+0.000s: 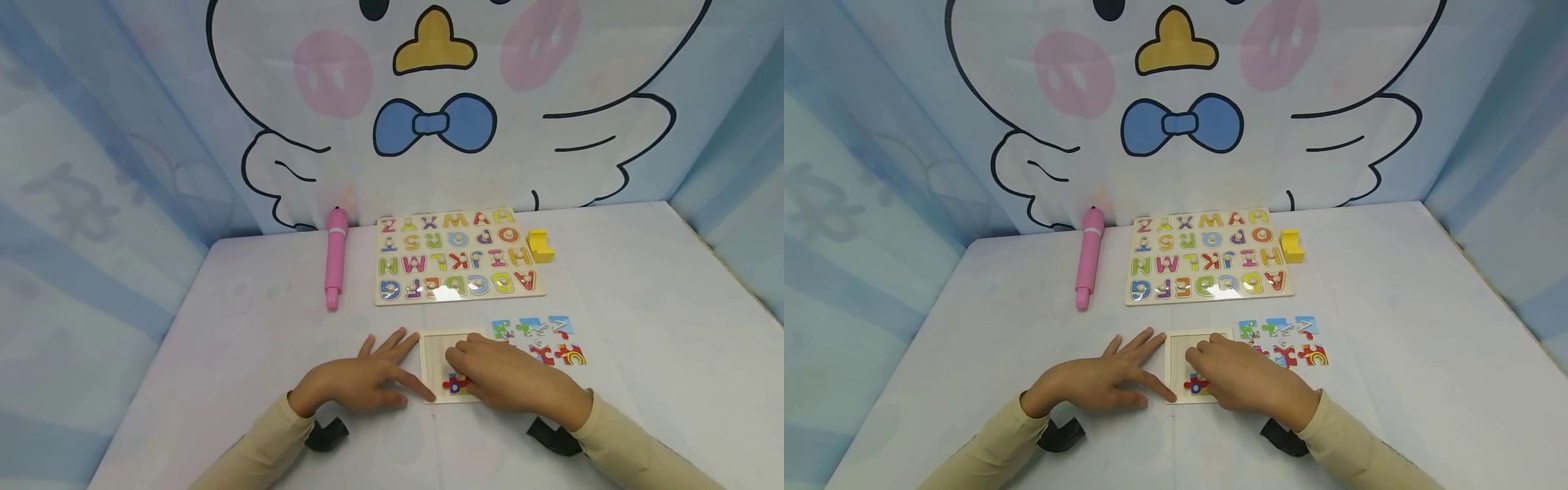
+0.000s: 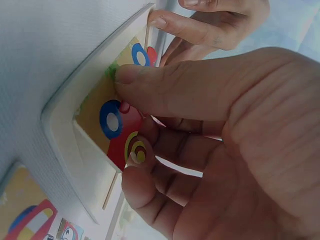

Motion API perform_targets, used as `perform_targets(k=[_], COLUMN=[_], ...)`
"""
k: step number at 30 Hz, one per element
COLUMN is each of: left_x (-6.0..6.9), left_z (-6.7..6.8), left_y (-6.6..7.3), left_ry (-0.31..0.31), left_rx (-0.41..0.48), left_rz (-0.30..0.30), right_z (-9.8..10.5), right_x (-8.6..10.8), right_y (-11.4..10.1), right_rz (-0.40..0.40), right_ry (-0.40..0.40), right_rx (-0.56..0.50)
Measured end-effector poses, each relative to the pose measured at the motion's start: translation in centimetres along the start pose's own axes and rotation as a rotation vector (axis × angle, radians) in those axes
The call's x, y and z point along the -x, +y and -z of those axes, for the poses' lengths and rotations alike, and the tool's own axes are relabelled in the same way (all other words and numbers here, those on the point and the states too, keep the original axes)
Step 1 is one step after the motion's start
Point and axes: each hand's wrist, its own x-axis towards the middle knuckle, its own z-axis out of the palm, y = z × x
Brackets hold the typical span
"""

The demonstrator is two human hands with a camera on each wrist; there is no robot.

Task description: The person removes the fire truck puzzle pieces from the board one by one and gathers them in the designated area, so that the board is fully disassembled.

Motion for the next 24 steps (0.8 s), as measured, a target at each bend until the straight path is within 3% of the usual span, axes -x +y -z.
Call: perform_targets(k=[14,24], left_x=[0.00,-0.04], left_z=[-0.05,-0.09], left_y=[-0.06,-0.17], left_ry=[-0.003,-0.004], left_rx=[0.001,0.012], left_rz=[-0.003,-0.003], right_z=[0.31,0.06], right_x=[-0.31,-0.49], right_y=[0.06,0.29], right_rz=[-0.007,-0.026], right_ry=[-0.016,-0.019], right_rx=[-0.089,-0.080])
